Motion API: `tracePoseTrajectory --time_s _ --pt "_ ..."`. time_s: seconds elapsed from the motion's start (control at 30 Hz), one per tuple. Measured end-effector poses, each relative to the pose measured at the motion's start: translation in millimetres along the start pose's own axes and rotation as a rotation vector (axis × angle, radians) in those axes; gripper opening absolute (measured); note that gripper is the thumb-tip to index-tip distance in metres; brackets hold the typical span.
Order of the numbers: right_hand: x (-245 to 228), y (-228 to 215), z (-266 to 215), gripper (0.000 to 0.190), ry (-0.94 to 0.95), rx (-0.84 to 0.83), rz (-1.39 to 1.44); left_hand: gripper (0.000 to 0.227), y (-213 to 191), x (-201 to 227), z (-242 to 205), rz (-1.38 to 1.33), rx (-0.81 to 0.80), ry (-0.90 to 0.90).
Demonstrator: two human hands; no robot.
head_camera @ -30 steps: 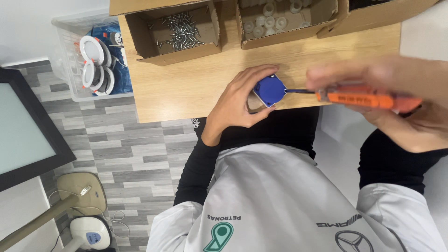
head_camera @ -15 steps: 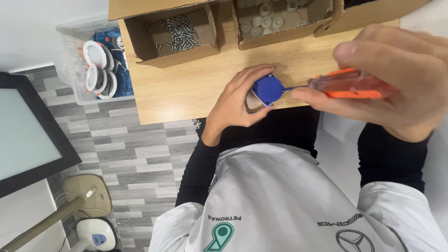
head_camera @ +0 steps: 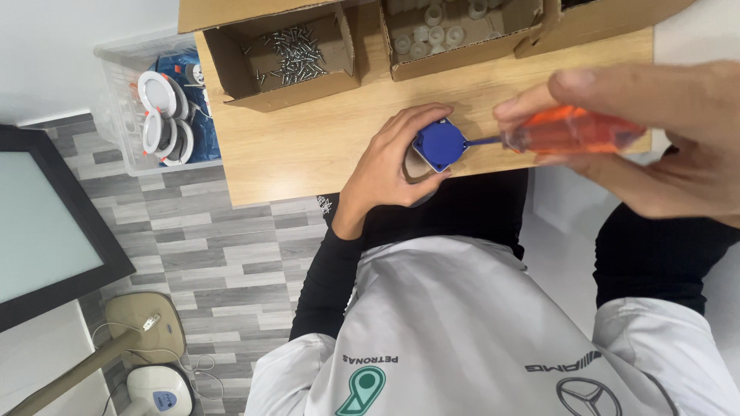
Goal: The person assembles a blue electrical socket by inserting a white backplate and securing it with screws. They use a screwdriver to tighten the screws into the socket while working at a wooden table with boxes of hardware nearby.
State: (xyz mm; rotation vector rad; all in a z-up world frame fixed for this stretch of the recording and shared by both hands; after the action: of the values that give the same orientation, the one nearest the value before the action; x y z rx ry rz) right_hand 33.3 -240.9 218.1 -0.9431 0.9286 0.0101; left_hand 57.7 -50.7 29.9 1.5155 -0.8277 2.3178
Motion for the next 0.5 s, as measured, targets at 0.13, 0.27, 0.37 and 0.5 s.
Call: tracePoseTrajectory --time_s 0.13,0.27,0.37,0.5 --pt "10.7 -4.7 1.9 0.066 0.118 0.075 -0.232 0.069 0.6 1.0 -0.9 0.014 -0.001 0.007" --pt "11.0 2.1 7.3 0.070 -0.034 0.141 -0.233 0.070 1.3 1.2 -2.9 -0.002 -0.005 0.023" --pt "12.5 7.6 8.7 0.066 0.031 0.220 -0.283 0.072 0.4 0.4 -2.2 -0.012 -0.006 0.019" --pt "21.7 11.9 -5.2 0.082 -0.090 0.462 -0.484 0.073 0.0 3.8 -3.4 -0.020 0.000 0.031"
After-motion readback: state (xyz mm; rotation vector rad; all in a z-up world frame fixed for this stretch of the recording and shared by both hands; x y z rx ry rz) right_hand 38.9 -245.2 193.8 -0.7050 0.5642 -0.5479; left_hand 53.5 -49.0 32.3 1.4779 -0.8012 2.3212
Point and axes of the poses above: each hand's wrist, its own z-axis towards the middle knuckle, its own y-axis out of the palm, x = y × z, the point moved 8 cm from there along z, towards the middle knuckle, and after that the axes turned 8 degrees about -z, right-handed, at the moved point
